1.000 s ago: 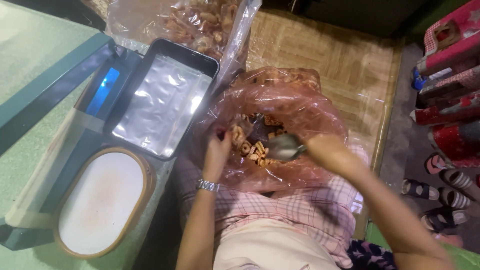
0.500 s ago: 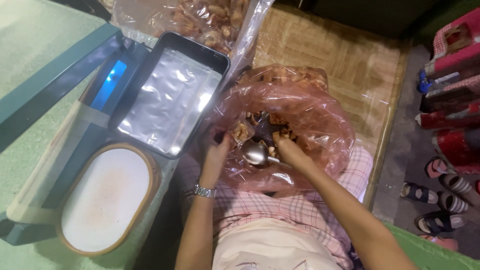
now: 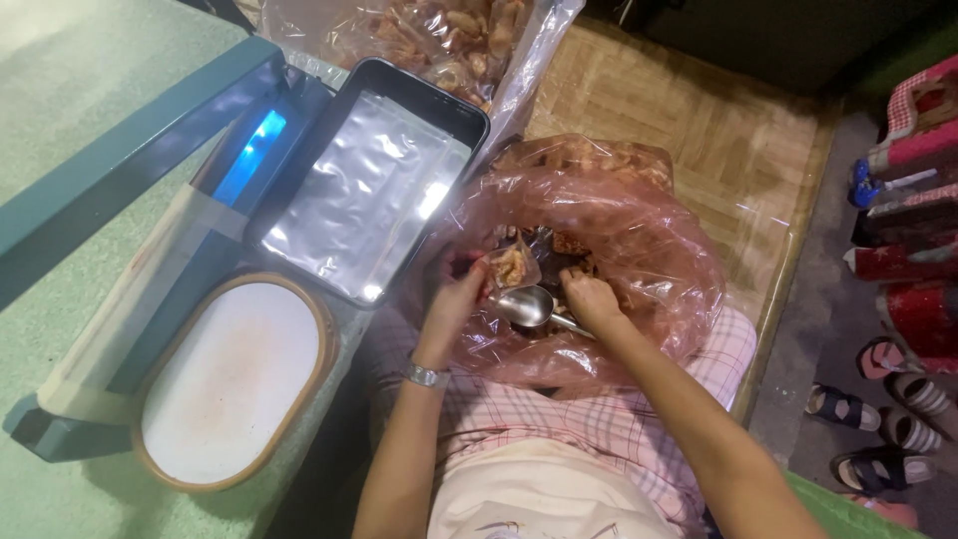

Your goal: Packaging dried food items into small plastic bags using a scoop, scale, and heat sealer

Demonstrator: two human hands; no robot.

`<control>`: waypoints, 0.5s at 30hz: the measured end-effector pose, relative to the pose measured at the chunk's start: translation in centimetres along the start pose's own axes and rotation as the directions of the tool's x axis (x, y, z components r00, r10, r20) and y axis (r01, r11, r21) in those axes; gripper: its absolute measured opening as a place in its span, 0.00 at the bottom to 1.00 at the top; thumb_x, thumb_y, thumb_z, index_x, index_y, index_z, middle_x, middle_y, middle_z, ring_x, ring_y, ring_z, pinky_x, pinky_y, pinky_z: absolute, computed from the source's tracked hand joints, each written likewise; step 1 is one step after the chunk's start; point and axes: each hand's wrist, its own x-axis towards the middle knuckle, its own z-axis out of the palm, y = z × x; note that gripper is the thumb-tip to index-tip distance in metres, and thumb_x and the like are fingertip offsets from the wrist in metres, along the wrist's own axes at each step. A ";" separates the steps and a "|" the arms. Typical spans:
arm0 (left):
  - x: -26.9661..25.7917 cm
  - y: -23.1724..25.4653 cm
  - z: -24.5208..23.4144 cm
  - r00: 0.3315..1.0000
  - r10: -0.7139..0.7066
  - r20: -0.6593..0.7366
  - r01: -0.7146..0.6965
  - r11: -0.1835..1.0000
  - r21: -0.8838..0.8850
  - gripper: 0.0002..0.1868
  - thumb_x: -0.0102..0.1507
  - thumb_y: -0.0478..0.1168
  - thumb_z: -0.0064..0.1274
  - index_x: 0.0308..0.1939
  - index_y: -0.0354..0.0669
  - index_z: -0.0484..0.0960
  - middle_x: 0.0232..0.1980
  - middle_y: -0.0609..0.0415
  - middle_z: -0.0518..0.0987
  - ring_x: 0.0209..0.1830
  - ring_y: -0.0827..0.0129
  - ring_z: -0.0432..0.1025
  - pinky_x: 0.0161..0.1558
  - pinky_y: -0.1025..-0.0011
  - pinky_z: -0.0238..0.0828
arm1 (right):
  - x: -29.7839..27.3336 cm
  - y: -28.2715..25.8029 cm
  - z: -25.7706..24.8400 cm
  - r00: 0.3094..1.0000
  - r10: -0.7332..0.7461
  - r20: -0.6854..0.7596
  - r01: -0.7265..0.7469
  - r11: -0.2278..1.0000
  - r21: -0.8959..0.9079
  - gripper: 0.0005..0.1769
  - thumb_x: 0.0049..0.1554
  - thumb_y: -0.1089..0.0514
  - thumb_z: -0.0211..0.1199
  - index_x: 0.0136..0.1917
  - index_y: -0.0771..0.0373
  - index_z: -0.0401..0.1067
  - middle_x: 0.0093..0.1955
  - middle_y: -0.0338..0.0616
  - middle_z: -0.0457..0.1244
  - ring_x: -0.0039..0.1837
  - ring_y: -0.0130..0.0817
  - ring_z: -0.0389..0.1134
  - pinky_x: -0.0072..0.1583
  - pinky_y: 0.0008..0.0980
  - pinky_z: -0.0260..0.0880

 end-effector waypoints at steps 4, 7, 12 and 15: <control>0.7 0.8 -0.1 0.973 -0.206 0.104 0.230 0.904 -0.361 0.12 0.60 0.46 0.55 0.40 0.44 0.75 0.25 0.59 0.72 0.19 0.79 0.67 0.20 0.85 0.64 | -0.2 -0.3 0.5 1.000 -0.005 -0.014 0.004 0.999 -0.039 0.09 0.53 0.62 0.50 0.49 0.58 0.63 0.43 0.43 0.64 0.39 0.44 0.72 0.41 0.38 0.74; 1.3 -0.9 0.6 0.986 -0.156 0.064 0.168 0.939 -0.299 0.12 0.58 0.44 0.58 0.39 0.41 0.77 0.26 0.55 0.73 0.20 0.76 0.69 0.20 0.82 0.66 | -0.1 0.0 0.7 0.999 -0.012 -0.051 0.007 0.996 -0.085 0.08 0.52 0.61 0.51 0.48 0.58 0.64 0.43 0.41 0.63 0.39 0.44 0.73 0.41 0.37 0.74; 1.1 -2.4 1.1 0.999 -0.042 0.032 0.049 0.970 -0.239 0.11 0.58 0.38 0.59 0.39 0.37 0.77 0.26 0.51 0.74 0.18 0.74 0.69 0.16 0.79 0.65 | -0.4 0.6 -0.4 0.997 0.036 -0.074 -0.037 0.999 -0.004 0.07 0.51 0.57 0.54 0.44 0.59 0.65 0.36 0.42 0.62 0.37 0.47 0.71 0.40 0.43 0.72; 1.5 -3.7 1.6 0.999 0.028 -0.034 -0.030 0.997 -0.069 0.09 0.54 0.39 0.62 0.37 0.42 0.81 0.30 0.49 0.80 0.26 0.69 0.75 0.26 0.75 0.73 | -0.9 1.7 -0.1 0.992 0.106 -0.075 -0.103 0.993 0.051 0.10 0.52 0.50 0.57 0.40 0.59 0.66 0.32 0.43 0.63 0.35 0.47 0.71 0.39 0.44 0.72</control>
